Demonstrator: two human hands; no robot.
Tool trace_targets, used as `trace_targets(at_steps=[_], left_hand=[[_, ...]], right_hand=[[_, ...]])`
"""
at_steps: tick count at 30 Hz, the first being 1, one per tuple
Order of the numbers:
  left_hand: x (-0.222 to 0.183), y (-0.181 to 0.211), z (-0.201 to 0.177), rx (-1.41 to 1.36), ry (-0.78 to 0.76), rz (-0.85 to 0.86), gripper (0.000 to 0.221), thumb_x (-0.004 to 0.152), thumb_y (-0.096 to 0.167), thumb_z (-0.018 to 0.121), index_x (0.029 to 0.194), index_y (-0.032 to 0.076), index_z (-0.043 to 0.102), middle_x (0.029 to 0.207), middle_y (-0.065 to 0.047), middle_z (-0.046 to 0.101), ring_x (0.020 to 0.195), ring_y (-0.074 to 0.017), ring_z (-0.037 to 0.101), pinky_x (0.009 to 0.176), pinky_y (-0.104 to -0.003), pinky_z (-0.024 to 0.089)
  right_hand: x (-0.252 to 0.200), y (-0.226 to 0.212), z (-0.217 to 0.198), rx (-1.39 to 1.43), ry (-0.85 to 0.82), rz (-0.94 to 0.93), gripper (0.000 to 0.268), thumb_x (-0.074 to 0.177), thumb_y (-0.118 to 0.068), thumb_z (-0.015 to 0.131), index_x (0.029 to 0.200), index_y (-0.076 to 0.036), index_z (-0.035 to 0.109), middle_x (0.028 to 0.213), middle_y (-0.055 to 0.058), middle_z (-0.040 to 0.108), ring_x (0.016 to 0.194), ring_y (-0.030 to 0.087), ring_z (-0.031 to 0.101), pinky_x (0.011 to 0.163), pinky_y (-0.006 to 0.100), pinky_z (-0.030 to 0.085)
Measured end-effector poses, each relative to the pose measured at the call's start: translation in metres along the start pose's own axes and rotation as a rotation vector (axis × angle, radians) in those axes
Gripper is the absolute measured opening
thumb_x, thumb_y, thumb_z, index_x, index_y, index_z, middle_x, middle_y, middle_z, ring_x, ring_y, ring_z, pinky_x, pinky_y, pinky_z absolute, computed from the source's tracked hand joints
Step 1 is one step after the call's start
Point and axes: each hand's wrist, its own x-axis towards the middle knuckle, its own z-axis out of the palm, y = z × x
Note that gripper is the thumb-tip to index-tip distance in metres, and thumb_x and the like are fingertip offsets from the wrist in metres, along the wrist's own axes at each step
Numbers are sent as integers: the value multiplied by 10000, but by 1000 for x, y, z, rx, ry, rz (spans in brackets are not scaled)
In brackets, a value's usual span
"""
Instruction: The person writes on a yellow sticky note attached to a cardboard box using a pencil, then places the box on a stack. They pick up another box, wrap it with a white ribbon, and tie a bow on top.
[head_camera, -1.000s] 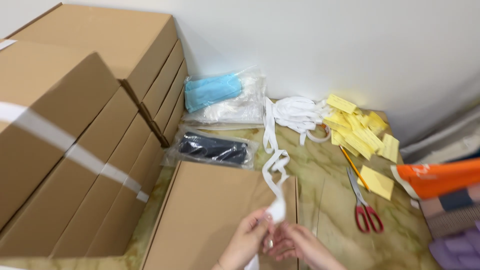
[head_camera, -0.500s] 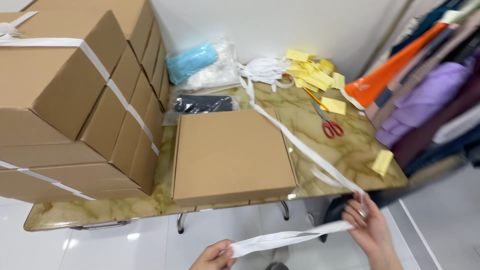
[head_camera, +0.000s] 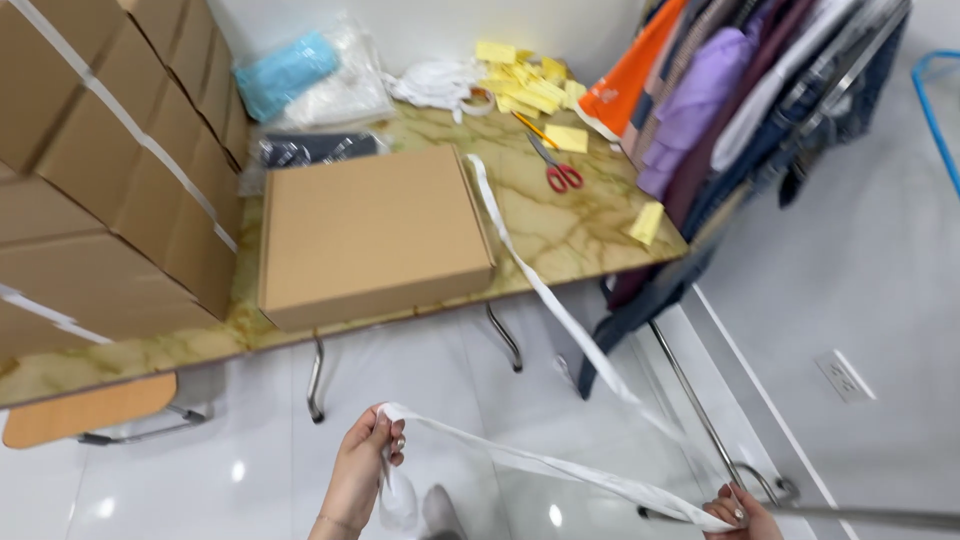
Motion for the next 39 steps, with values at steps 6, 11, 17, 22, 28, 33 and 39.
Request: trace_targets(at_steps=[6, 11, 17, 22, 28, 33, 39], left_hand=[[-64, -72, 55, 94, 43, -56, 152, 1061, 84, 533, 1005, 18, 658, 837, -90, 597, 696, -185, 486, 609, -329, 411], [-126, -55, 110, 391, 5, -143, 202, 1023, 234, 624, 879, 92, 621, 797, -22, 568, 725, -148, 497, 673, -306, 402], [-155, -39, 151, 680, -276, -1, 288, 1046, 232, 505, 866, 76, 666, 774, -34, 661, 721, -140, 546, 780, -268, 464], [-181, -8, 178, 921, -416, -65, 206, 1030, 258, 590, 996, 142, 755, 869, 23, 817, 690, -106, 680, 831, -252, 537], [-167, -8, 141, 850, -368, 180, 223, 984, 99, 638, 1206, 112, 619, 746, -83, 771, 514, -142, 621, 569, -249, 486], [-150, -13, 104, 524, -302, 22, 193, 977, 161, 707, 1094, 16, 757, 831, -112, 775, 651, -116, 686, 586, -220, 592], [-187, 29, 97, 710, -371, -119, 298, 849, 155, 862, 1053, -52, 799, 838, -127, 733, 738, -160, 693, 745, -312, 671]], right_hand=[[10, -48, -150, -58, 133, -163, 156, 963, -262, 680, 959, -166, 557, 852, -38, 563, 696, 101, 509, 719, 232, 529], [-67, -6, -103, -484, 163, -277, 397, 942, -202, 712, 1282, -96, 535, 1144, 219, 624, 914, 269, 622, 803, 399, 532], [-145, 93, 2, -1351, -198, -670, 726, 782, -190, 843, 1470, -197, 612, 1546, 25, 605, 1429, 243, 562, 1154, 359, 468], [-243, 163, 100, -1678, -901, -817, 722, 877, -217, 790, 1541, -294, 517, 1640, -50, 489, 1396, 175, 604, 1185, 383, 443], [-243, 184, 137, -1679, -1028, -1123, 194, 854, -109, 815, 1025, -173, 881, 920, 48, 874, 907, 180, 817, 846, 373, 604], [-245, 162, 151, -1547, -1081, -1025, 264, 902, 19, 673, 1076, -57, 858, 885, 163, 875, 903, 185, 775, 895, 397, 599], [-241, 111, 155, -1245, -707, -1234, 178, 1012, 11, 652, 1137, 39, 775, 989, 231, 788, 965, 191, 683, 935, 399, 559]])
